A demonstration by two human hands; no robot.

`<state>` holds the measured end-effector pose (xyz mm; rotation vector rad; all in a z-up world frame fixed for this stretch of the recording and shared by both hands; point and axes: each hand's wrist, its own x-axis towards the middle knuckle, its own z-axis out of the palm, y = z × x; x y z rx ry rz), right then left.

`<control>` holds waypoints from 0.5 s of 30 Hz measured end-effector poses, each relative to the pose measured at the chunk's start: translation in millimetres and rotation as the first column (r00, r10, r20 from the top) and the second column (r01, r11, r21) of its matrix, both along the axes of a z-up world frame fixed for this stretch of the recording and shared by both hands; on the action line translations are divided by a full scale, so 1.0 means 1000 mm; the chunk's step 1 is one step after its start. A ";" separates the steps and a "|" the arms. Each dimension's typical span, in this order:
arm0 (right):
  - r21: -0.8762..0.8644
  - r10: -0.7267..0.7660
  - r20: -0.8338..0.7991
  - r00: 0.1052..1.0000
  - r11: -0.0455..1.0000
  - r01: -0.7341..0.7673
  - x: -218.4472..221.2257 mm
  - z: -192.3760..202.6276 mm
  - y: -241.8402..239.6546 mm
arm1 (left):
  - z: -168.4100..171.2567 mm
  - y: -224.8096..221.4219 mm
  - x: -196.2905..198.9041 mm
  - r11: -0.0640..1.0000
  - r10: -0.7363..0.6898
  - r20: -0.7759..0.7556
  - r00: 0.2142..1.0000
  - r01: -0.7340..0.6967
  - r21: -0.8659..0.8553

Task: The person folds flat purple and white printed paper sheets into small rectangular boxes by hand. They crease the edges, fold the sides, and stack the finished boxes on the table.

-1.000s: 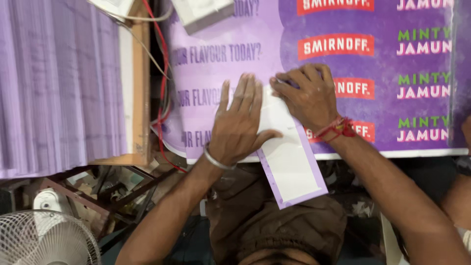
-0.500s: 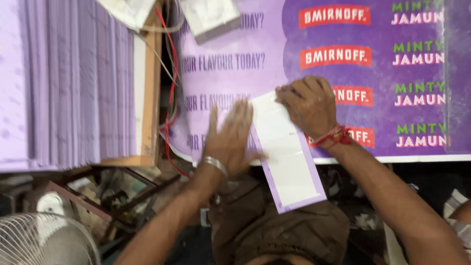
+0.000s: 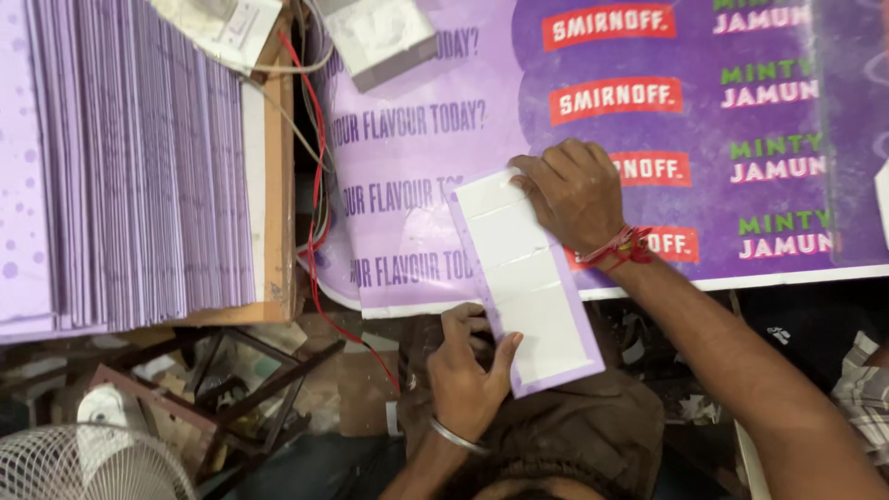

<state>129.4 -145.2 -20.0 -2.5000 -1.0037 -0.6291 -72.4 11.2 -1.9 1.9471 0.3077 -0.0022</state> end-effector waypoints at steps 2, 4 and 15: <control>0.040 -0.066 -0.104 0.992 0.997 0.071 0.001 -0.004 -0.004 | -0.002 -0.013 0.003 0.976 0.076 -0.025 0.997 -0.079 -0.202; 0.230 -0.076 -0.291 0.954 0.962 0.147 -0.004 -0.009 -0.010 | 0.001 -0.017 0.002 0.899 0.112 -0.074 0.991 -0.133 -0.418; 0.869 0.242 -0.483 0.842 0.252 0.426 -0.080 -0.002 -0.029 | 0.011 0.011 0.040 0.877 -0.074 0.041 0.996 0.085 -0.472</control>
